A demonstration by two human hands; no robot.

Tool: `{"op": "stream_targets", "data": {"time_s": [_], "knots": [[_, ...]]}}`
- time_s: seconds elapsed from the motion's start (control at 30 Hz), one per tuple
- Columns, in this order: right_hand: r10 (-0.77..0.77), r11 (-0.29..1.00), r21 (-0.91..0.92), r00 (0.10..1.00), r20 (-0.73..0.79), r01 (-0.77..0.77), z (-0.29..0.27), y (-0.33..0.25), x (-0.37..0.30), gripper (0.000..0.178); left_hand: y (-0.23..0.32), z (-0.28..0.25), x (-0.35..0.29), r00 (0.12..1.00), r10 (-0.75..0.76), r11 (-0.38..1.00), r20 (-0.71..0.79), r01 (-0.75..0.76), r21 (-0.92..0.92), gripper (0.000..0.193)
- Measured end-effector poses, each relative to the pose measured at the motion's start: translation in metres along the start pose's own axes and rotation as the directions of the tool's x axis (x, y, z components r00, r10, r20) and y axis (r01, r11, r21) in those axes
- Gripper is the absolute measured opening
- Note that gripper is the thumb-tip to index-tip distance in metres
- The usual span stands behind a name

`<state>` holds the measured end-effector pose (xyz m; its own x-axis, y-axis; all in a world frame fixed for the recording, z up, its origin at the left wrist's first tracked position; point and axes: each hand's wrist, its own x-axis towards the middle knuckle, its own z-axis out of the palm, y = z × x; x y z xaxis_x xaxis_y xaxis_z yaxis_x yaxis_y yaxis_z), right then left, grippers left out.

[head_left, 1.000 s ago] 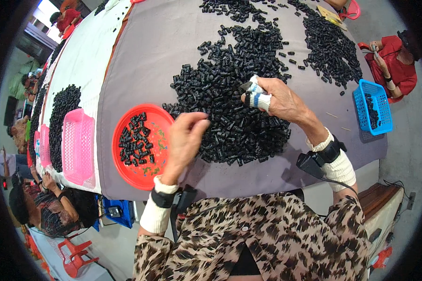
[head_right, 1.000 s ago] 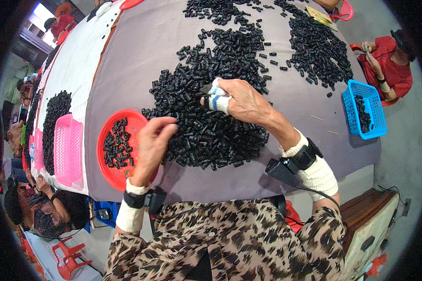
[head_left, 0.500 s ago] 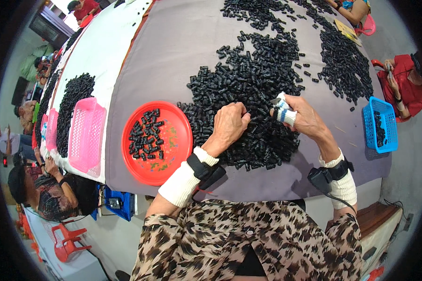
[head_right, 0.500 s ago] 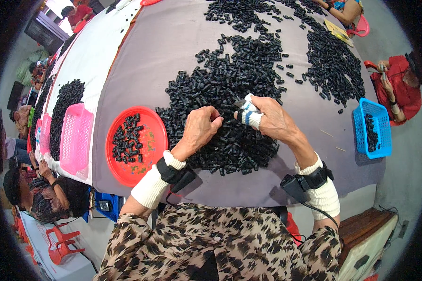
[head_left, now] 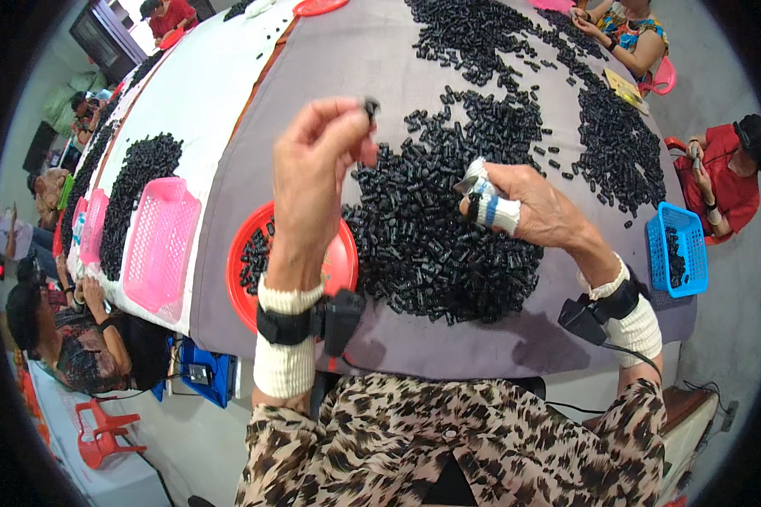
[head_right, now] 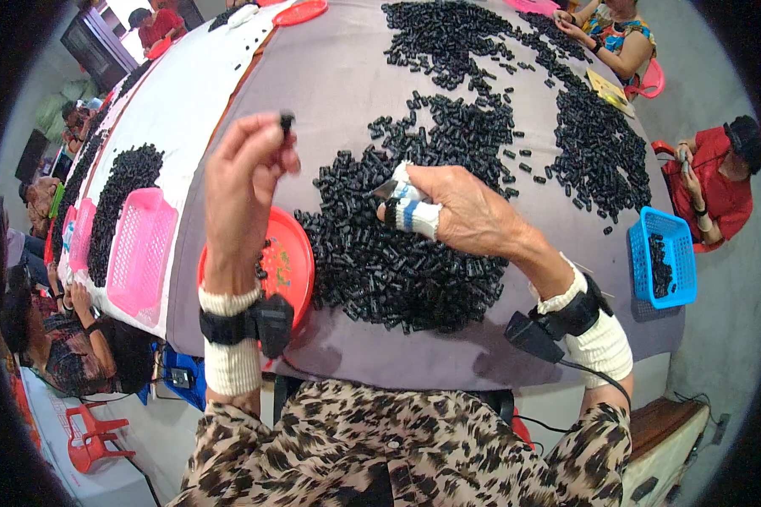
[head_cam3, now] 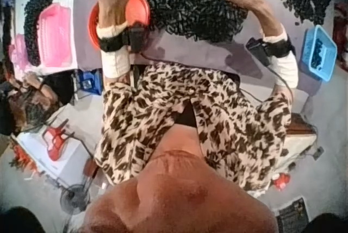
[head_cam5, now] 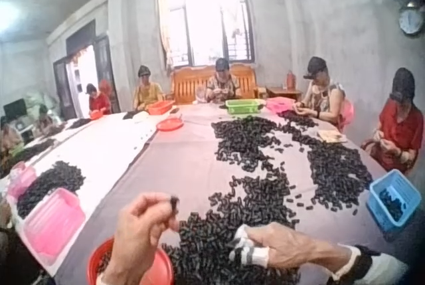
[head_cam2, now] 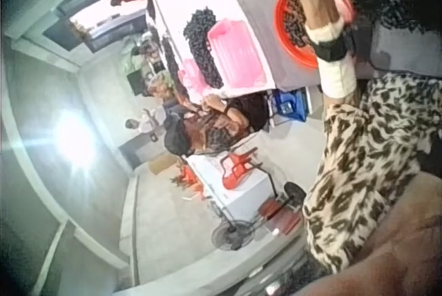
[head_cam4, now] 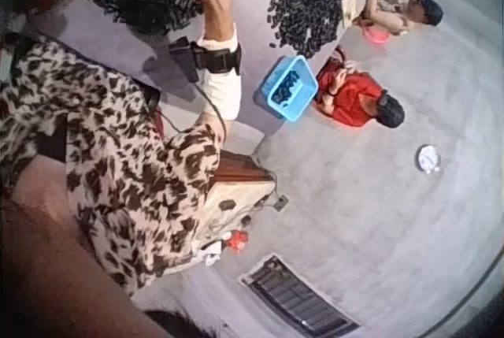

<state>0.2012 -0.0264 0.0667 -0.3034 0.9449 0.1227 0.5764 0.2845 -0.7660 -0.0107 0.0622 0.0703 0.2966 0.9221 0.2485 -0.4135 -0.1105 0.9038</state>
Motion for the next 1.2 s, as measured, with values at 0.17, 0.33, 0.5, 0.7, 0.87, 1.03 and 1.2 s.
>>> {"op": "stream_targets", "data": {"time_s": [0.17,0.33,0.5,0.7,0.87,1.03,1.2], "knots": [[0.268,0.911,0.324,0.963,0.003,-0.254,0.006,-0.014,0.002,0.027,-0.014,-0.018,-0.044,0.985,-0.166,0.978,0.043,0.170,-0.120,0.018],[0.078,0.944,0.323,0.996,-0.037,-0.062,0.023,-0.015,0.019,0.021,-0.018,-0.023,-0.055,0.965,-0.214,0.977,0.151,0.209,0.052,0.019],[-0.015,0.921,0.388,0.999,-0.043,0.031,0.036,-0.005,0.025,0.029,-0.027,-0.022,-0.057,0.961,-0.223,0.972,0.161,0.231,-0.036,0.019],[-0.022,0.936,0.350,0.997,-0.073,0.047,0.045,-0.005,0.025,0.027,-0.029,-0.006,-0.060,0.966,-0.243,0.927,0.084,0.257,-0.273,0.018],[-0.021,0.922,0.378,0.982,-0.185,0.090,0.049,-0.008,0.019,0.021,-0.033,-0.009,-0.063,0.961,-0.266,0.913,0.075,0.276,-0.300,0.016],[-0.018,0.942,0.327,0.986,-0.164,0.071,0.043,-0.005,0.019,0.019,-0.033,-0.009,-0.068,0.908,-0.388,0.841,0.155,0.418,-0.344,0.017],[0.002,0.920,0.382,0.976,-0.219,0.084,0.046,0.003,0.018,0.020,-0.037,-0.004,-0.070,0.870,-0.425,0.771,0.249,0.492,-0.404,0.026]]}}
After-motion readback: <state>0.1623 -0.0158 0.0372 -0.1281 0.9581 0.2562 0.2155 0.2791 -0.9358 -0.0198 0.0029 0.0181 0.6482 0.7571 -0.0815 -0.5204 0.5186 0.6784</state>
